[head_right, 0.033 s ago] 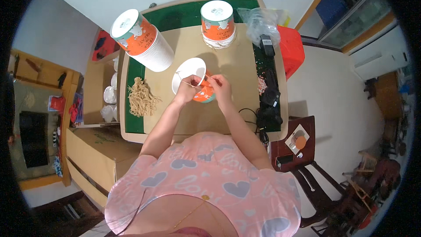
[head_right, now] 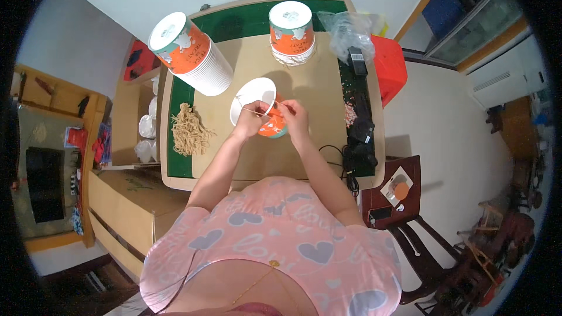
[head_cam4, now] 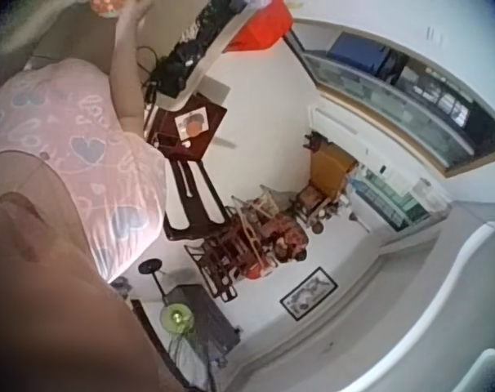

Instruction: Securing plastic containers or bowls with rubber bands at a packaging station.

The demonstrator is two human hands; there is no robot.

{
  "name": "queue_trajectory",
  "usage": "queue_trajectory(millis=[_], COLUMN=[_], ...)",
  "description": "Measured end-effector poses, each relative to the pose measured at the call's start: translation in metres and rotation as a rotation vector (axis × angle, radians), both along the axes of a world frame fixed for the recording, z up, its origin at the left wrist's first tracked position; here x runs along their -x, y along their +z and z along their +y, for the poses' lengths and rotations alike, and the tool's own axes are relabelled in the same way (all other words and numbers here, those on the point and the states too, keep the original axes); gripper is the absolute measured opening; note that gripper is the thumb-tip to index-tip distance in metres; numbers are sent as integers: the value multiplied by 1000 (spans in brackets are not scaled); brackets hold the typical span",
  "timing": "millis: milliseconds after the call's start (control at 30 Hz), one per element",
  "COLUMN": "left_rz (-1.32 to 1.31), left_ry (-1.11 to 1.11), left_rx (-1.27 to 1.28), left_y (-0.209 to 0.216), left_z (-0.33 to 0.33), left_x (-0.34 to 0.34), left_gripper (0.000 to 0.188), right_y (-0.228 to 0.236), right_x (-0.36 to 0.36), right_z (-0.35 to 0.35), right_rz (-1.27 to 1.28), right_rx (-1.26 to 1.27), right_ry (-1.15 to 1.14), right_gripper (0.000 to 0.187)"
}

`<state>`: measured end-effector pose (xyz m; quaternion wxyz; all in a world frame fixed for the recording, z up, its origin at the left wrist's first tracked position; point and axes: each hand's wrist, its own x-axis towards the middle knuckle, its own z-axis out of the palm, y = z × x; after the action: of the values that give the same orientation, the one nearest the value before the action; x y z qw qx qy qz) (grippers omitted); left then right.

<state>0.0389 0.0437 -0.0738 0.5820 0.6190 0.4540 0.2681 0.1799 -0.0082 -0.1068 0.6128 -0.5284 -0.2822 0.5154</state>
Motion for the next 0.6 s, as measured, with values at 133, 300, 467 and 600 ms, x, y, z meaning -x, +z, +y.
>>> queue_trajectory(millis=[133,300,467,600], left_rz=[108,233,264,336], left_ry=[7,10,10,-4], left_rx=[-80,-231,-239,-271], left_y=[-1,3,4,4], left_z=[2,2,1,-9], left_x=[3,3,0,-5], left_gripper=[15,15,16,18], right_y=[-5,4,-5,-7], right_x=[6,8,0,2], right_z=[3,-2,-10,-19], right_rz=[-80,-311,-684,-459], right_rx=[-55,-194,-160,-153], right_ry=[4,-29,72,7], right_gripper=[9,8,7,5])
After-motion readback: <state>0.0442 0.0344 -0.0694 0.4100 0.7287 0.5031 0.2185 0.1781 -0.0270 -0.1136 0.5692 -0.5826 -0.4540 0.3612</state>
